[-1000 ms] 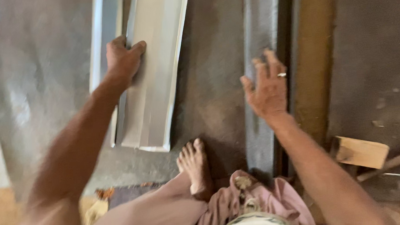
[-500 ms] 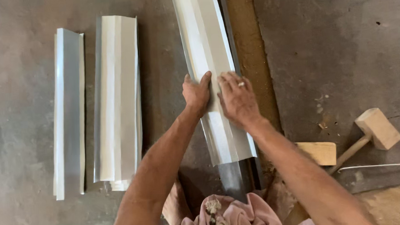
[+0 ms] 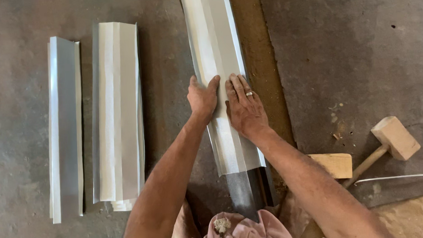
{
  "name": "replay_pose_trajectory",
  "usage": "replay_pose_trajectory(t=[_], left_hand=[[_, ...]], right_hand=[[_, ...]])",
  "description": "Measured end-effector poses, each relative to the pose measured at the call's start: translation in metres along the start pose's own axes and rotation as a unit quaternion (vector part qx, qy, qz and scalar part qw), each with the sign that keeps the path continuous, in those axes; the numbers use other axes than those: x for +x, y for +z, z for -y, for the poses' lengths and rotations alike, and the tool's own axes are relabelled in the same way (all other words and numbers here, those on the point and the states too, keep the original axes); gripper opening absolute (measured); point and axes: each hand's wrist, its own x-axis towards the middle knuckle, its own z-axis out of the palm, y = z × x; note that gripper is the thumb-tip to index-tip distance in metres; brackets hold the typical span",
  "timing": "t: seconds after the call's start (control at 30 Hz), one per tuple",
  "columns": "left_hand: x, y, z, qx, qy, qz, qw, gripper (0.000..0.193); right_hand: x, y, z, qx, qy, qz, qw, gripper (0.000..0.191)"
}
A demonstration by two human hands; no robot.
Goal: The person bends long white metal sheets into angled profiles using a floor-mounted folding brake, pressing the sheet into the channel and hammering the edge over with a wooden mallet. They finish each bent panel and set it aside with the completed stack, repeating the process on additional sheets.
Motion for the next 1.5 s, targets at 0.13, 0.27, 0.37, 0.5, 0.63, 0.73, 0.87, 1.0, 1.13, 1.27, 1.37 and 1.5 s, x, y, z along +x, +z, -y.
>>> replay_pose_trajectory(t=[0.13,0.27,0.37,0.5,0.63,0.73,0.87,1.0,1.13,1.27,1.37,1.5], left_hand=[[-0.012,0.000,0.030,0.106,0.055,-0.003,0.993,0.084],[-0.022,0.009,0.062,0.064,0.136,-0.011,0.989,0.077],[-0.025,0.011,0.071,0.028,0.153,-0.003,0.988,0.072],[-0.030,0.008,0.067,0.000,0.174,-0.003,0.985,0.073],[-0.038,0.009,0.066,0.019,0.151,0.011,0.988,0.074],[-0.038,0.013,0.073,0.007,0.140,0.026,0.990,0.069],[-0.034,0.025,0.090,0.008,0.150,0.037,0.988,0.060],[-0.032,0.037,0.101,0.218,0.460,-0.099,0.855,0.037],[-0.034,0.039,0.091,-0.054,0.134,0.019,0.989,0.043],[-0.028,0.033,0.064,0.015,0.106,-0.004,0.994,0.038],[-0.036,0.023,0.051,0.090,0.122,-0.023,0.988,0.037],[-0.083,-0.005,0.051,0.185,-0.078,0.086,0.976,0.045]], right_hand=[[-0.010,0.013,-0.007,-0.018,-0.019,-0.010,1.000,0.060],[-0.021,0.024,-0.015,-0.004,-0.050,-0.083,0.995,0.056],[-0.024,0.027,-0.017,0.006,-0.043,-0.062,0.997,0.055],[-0.026,0.025,-0.015,0.014,-0.004,0.022,1.000,0.052],[-0.030,0.023,-0.016,-0.011,-0.007,0.013,1.000,0.047],[-0.032,0.026,-0.023,0.011,-0.042,-0.021,0.999,0.058],[-0.025,0.036,-0.037,0.109,-0.109,-0.114,0.981,0.060],[-0.018,0.050,-0.043,0.298,-0.103,-0.127,0.941,0.066],[-0.017,0.055,-0.041,0.338,-0.082,-0.125,0.929,0.068],[-0.011,0.045,-0.039,0.257,-0.081,-0.115,0.956,0.067],[-0.017,0.031,-0.032,0.166,-0.079,-0.089,0.979,0.070],[-0.061,0.015,-0.008,0.047,-0.043,-0.049,0.997,0.074]])
